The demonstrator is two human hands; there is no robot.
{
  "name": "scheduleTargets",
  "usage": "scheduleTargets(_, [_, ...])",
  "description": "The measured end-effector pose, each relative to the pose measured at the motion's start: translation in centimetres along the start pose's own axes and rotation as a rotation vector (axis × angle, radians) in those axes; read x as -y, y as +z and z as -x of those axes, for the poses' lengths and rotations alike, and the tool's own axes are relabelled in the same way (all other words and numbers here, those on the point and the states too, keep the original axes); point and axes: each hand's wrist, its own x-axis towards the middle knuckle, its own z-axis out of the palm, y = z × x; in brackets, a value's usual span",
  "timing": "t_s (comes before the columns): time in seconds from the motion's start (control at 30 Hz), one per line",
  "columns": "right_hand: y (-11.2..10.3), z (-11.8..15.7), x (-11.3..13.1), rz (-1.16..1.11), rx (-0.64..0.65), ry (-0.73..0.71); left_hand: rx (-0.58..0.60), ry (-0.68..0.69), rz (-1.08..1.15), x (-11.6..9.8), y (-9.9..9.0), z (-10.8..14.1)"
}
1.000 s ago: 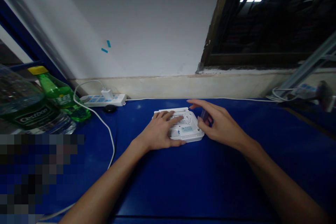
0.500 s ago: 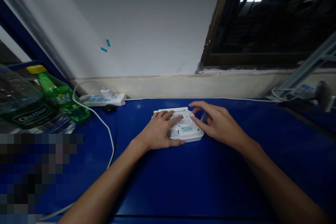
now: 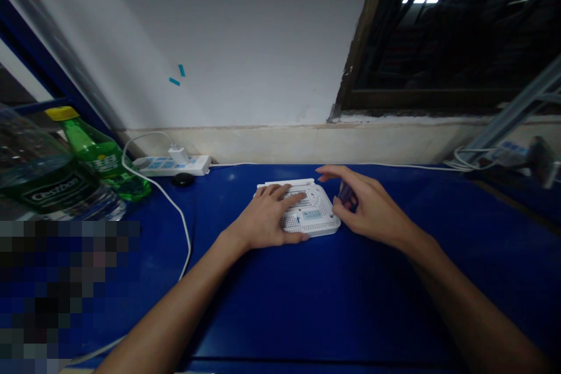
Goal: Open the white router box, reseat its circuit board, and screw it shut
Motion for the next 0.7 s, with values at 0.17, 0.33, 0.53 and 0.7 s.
scheduleTargets(0.17, [0.04,0.04,-0.1,0.045,-0.014,0.011,-0.003,0.008,-0.003,-0.01,0.01,-0.04])
scheduleTargets(0.33, [-0.01,0.06,-0.07,0.012,-0.028,0.0,0.005,0.004,0.001,-0.04,-0.1,-0.03])
scheduleTargets(0.53, [-0.1,0.12,-0.13,0.035,-0.002,0.006,0.003,0.005,-0.006,-0.15,-0.17,0.0])
scheduleTargets(0.7, [-0.08,0.12,-0.06,0.021,-0.003,-0.011,0.0,0.012,-0.008,-0.09,-0.02,-0.01])
